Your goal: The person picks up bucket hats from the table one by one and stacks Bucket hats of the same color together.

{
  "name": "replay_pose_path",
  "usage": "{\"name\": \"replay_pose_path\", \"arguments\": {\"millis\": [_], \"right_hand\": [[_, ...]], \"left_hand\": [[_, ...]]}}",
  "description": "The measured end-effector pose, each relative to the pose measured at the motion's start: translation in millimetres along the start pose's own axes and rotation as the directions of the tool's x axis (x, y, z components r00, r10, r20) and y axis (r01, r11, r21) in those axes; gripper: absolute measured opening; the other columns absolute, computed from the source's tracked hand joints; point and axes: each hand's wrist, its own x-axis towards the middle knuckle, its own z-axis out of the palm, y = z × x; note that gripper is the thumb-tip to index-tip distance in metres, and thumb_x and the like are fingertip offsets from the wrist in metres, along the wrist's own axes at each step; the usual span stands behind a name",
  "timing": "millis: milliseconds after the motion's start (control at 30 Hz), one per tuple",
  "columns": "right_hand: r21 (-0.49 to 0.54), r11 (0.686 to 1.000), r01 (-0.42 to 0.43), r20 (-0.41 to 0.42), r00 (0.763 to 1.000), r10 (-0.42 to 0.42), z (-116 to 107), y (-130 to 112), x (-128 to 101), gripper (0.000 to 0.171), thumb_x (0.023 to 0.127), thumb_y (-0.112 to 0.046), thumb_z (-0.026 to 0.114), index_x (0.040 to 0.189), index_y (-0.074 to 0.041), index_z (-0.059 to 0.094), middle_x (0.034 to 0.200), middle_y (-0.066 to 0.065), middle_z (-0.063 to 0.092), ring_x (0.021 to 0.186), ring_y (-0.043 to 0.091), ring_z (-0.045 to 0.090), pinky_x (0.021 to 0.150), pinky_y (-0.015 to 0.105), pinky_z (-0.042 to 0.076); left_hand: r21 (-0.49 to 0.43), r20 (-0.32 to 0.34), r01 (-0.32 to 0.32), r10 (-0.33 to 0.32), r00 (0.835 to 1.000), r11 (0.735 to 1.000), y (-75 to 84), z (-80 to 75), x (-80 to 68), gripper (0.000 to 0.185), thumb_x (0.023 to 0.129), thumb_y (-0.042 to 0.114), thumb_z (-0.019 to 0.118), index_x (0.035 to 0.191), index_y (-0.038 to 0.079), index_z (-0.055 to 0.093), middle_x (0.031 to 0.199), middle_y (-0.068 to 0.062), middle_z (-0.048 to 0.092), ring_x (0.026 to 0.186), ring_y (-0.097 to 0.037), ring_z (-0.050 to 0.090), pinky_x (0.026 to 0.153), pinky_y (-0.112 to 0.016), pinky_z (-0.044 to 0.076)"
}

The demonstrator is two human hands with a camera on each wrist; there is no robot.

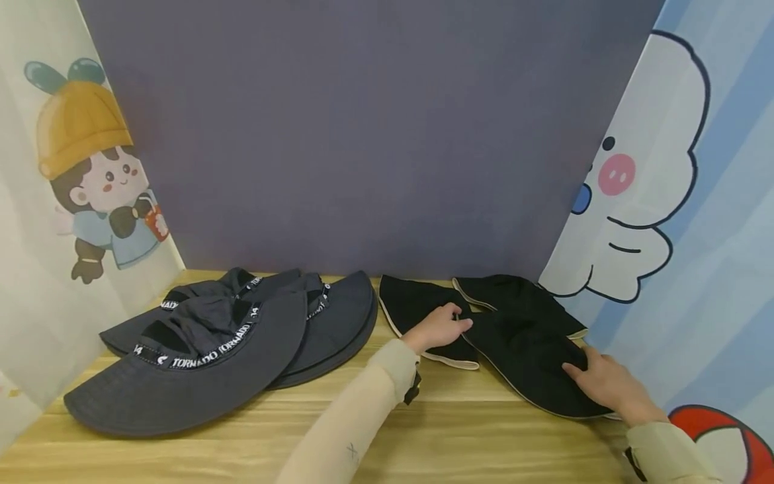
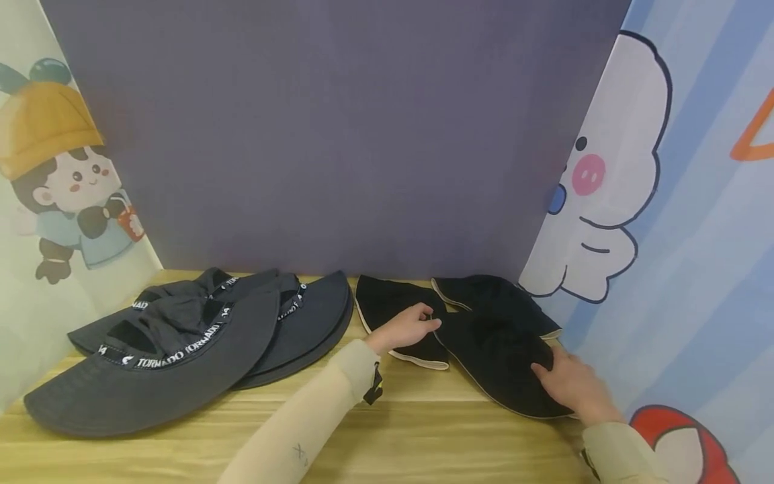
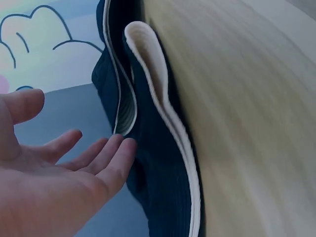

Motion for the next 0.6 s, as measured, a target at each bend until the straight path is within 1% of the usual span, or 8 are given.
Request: {"name": "replay_pose_path", "arguments": {"millis": [33,133,233,333,433,500,567,600], "right_hand": [[0.001,1.0,-0.013,0.008,1.0,0.013,-1,2,1,0.098,0.101,-0.061,0.047,0.146,0.023,0.025,0.137,0.052,0.034,0.119,0.067,0.041,0.091,0.071,0.041],[0.008,0.999,-0.037,0.03,0.999,0.037,-1,6,2,0.1,0.1,-0.063,0.048,0.145,0.024,0.025,0.137,0.052,0.033,0.12,0.067,0.04,0.093,0.071,0.04],[0.022,0.999,-0.034,0.044,0.998,0.033,2,7,3,0.101,0.101,-0.061,0.049,0.144,0.026,0.023,0.138,0.052,0.033,0.121,0.068,0.039,0.095,0.07,0.039],[0.038,0.999,-0.015,0.039,0.999,0.014,4,8,5,0.099,0.101,-0.058,0.049,0.144,0.027,0.021,0.139,0.052,0.031,0.123,0.068,0.037,0.097,0.071,0.038],[0.051,0.999,0.002,0.03,1.0,-0.003,6,10,7,0.097,0.102,-0.056,0.049,0.144,0.027,0.022,0.14,0.052,0.031,0.123,0.069,0.036,0.098,0.071,0.037],[0.06,0.998,0.011,0.019,1.0,-0.012,7,12,8,0.094,0.102,-0.054,0.049,0.144,0.026,0.023,0.14,0.051,0.032,0.123,0.068,0.036,0.098,0.071,0.037],[0.07,0.997,0.024,0.0,1.0,-0.024,9,12,10,0.091,0.103,-0.052,0.049,0.144,0.025,0.024,0.14,0.051,0.033,0.123,0.068,0.037,0.098,0.071,0.037],[0.077,0.997,0.03,-0.013,1.0,-0.029,9,12,10,0.089,0.103,-0.05,0.049,0.144,0.025,0.025,0.14,0.051,0.033,0.123,0.068,0.038,0.098,0.071,0.037]], "left_hand": [[-0.005,-0.018,0.0,0.0,1.0,1.0,0.6,3.4,2.8,0.054,0.106,0.04,0.052,0.149,0.009,0.046,0.148,-0.013,0.05,0.134,-0.027,0.051,0.106,-0.042,0.044],[-0.01,-0.072,-0.003,0.003,0.997,1.0,2.4,13.0,8.0,0.049,0.106,0.035,0.053,0.146,0.007,0.049,0.145,-0.013,0.05,0.131,-0.026,0.052,0.105,-0.041,0.044],[0.006,-0.114,-0.004,0.004,0.993,1.0,2.1,19.2,10.8,0.048,0.106,0.032,0.054,0.147,0.008,0.049,0.147,-0.012,0.048,0.133,-0.025,0.049,0.107,-0.04,0.043],[0.005,-0.117,0.01,-0.009,0.993,1.0,0.8,23.5,14.9,0.054,0.105,0.031,0.054,0.153,0.012,0.043,0.155,-0.011,0.042,0.142,-0.025,0.042,0.113,-0.042,0.038],[0.019,-0.087,0.026,-0.025,0.996,0.999,-2.3,28.4,19.0,0.059,0.104,0.03,0.054,0.158,0.014,0.036,0.16,-0.01,0.038,0.148,-0.025,0.034,0.117,-0.042,0.033],[0.029,-0.074,0.031,-0.029,0.997,0.999,-4.1,31.4,20.8,0.06,0.104,0.028,0.054,0.159,0.014,0.034,0.16,-0.01,0.037,0.148,-0.025,0.033,0.117,-0.041,0.032],[0.021,-0.078,0.028,-0.026,0.997,0.999,-4.7,32.7,22.0,0.06,0.104,0.026,0.055,0.159,0.014,0.035,0.16,-0.01,0.037,0.148,-0.025,0.034,0.117,-0.041,0.033],[0.003,-0.087,0.021,-0.021,0.996,1.0,-4.5,32.8,22.5,0.06,0.103,0.025,0.056,0.159,0.013,0.035,0.159,-0.012,0.037,0.147,-0.026,0.035,0.116,-0.042,0.033]]}}
